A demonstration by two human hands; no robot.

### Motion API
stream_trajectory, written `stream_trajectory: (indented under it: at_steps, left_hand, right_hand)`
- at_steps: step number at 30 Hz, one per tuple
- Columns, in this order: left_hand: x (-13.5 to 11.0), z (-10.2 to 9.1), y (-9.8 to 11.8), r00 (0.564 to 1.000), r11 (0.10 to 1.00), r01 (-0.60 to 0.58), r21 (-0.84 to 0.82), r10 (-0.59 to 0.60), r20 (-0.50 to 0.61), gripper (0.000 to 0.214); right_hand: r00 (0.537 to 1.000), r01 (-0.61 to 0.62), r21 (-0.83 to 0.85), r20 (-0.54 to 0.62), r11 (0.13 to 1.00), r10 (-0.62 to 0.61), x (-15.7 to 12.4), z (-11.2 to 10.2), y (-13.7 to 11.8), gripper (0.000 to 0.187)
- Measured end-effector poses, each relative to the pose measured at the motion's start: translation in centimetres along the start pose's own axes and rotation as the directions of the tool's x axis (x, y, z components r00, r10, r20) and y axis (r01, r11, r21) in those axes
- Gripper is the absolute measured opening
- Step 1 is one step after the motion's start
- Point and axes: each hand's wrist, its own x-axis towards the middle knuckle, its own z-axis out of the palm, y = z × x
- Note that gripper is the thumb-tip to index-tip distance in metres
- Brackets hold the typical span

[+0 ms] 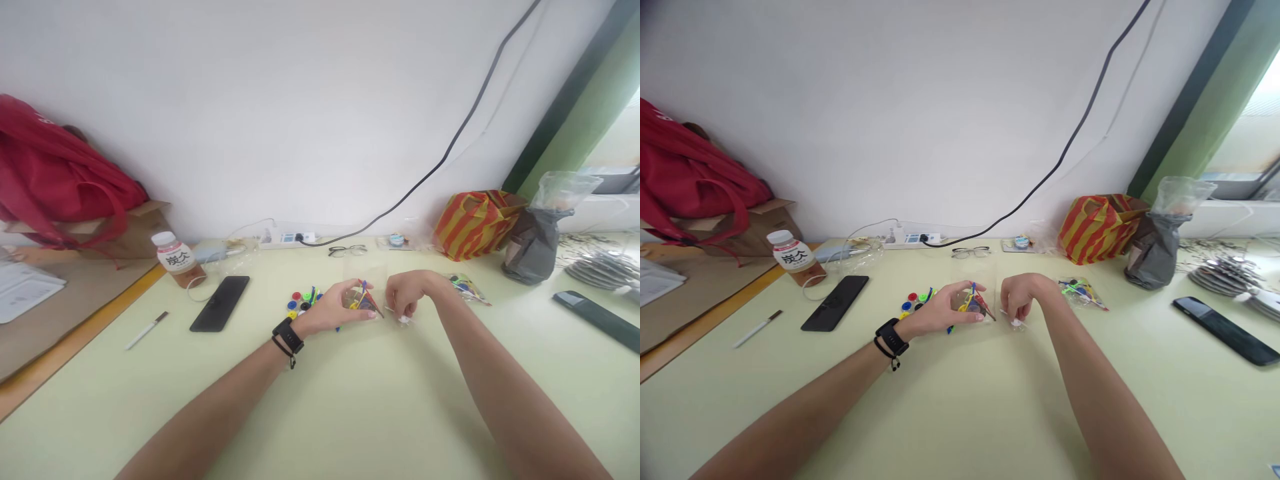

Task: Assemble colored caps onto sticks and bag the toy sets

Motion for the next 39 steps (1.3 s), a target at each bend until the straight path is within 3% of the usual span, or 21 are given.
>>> stream_trajectory:
  at_steps: [3,5,8,10,14,16,18,20,24,26,30,35,37,39]
  left_hand:
    - [-0.1,0.0,-0.1,0.998,1.000,0.010,-0.008,-0.010,0.061,0.056]
    - [-0.1,0.3,-0.2,0.998,1.000,-0.017,-0.003,0.017,0.068,0.049]
    - [-0.1,0.8,-0.3,0.997,0.997,-0.068,0.022,0.066,0.046,0.037]
    - [0.0,1.0,-0.3,0.997,0.997,-0.074,0.012,0.074,0.024,0.034]
    - [0.3,1.1,-0.7,0.999,0.990,-0.029,-0.139,0.024,-0.037,0.052]
    - [0.4,1.1,-1.0,0.999,0.986,-0.010,-0.169,0.004,-0.036,0.052]
    - [0.5,1.1,-1.3,0.999,0.989,-0.022,-0.145,0.016,-0.041,0.045]
    - [0.6,1.2,-1.5,0.996,0.992,-0.050,-0.115,0.041,-0.083,0.044]
    - [0.8,1.4,-1.8,0.989,0.992,-0.082,-0.093,0.069,-0.129,0.039]
    - [0.9,1.5,-1.8,0.987,0.990,-0.104,-0.099,0.090,-0.136,0.034]
    - [1.0,1.7,-1.5,0.964,0.988,-0.140,-0.064,0.121,-0.238,0.031]
    - [0.9,1.7,-0.5,0.916,0.977,-0.215,0.001,0.202,-0.347,0.023]
    - [0.8,1.7,-0.4,0.901,0.977,-0.209,0.041,0.209,-0.381,0.023]
    - [0.8,1.7,-0.3,0.897,0.981,-0.180,0.069,0.193,-0.397,0.027]
  right_hand:
    - [0.990,0.070,0.018,-0.122,0.997,-0.067,-1.3,-1.2,0.4,0.013]
    - [0.954,0.153,0.034,-0.268,0.988,-0.138,-2.6,-2.2,1.1,0.010]
    - [0.782,0.339,0.087,-0.580,0.937,-0.229,-4.6,-3.5,1.7,0.025]
    - [0.659,0.433,0.110,-0.716,0.895,-0.231,-5.9,-3.9,1.3,0.029]
    - [0.429,0.572,0.094,-0.881,0.815,-0.200,-8.9,-3.4,-1.2,0.022]
    - [0.343,0.628,0.061,-0.917,0.775,-0.206,-10.3,-2.7,-2.9,0.020]
    - [0.287,0.647,0.020,-0.932,0.763,-0.220,-11.3,-1.9,-4.5,0.018]
    - [0.290,0.639,-0.020,-0.919,0.769,-0.265,-11.8,-1.3,-5.7,0.016]
    - [0.412,0.532,-0.079,-0.846,0.843,-0.340,-11.0,-0.2,-7.2,0.012]
    - [0.442,0.476,-0.113,-0.826,0.872,-0.349,-10.1,0.3,-7.8,0.009]
    - [0.466,0.459,-0.088,-0.824,0.884,-0.324,-8.6,1.3,-9.1,0.006]
    - [0.578,0.408,-0.010,-0.771,0.913,-0.267,-7.6,1.9,-9.8,0.007]
    - [0.568,0.361,-0.066,-0.775,0.930,-0.276,-7.2,2.0,-9.7,0.007]
    - [0.507,0.307,-0.155,-0.808,0.939,-0.299,-6.8,2.1,-9.5,0.009]
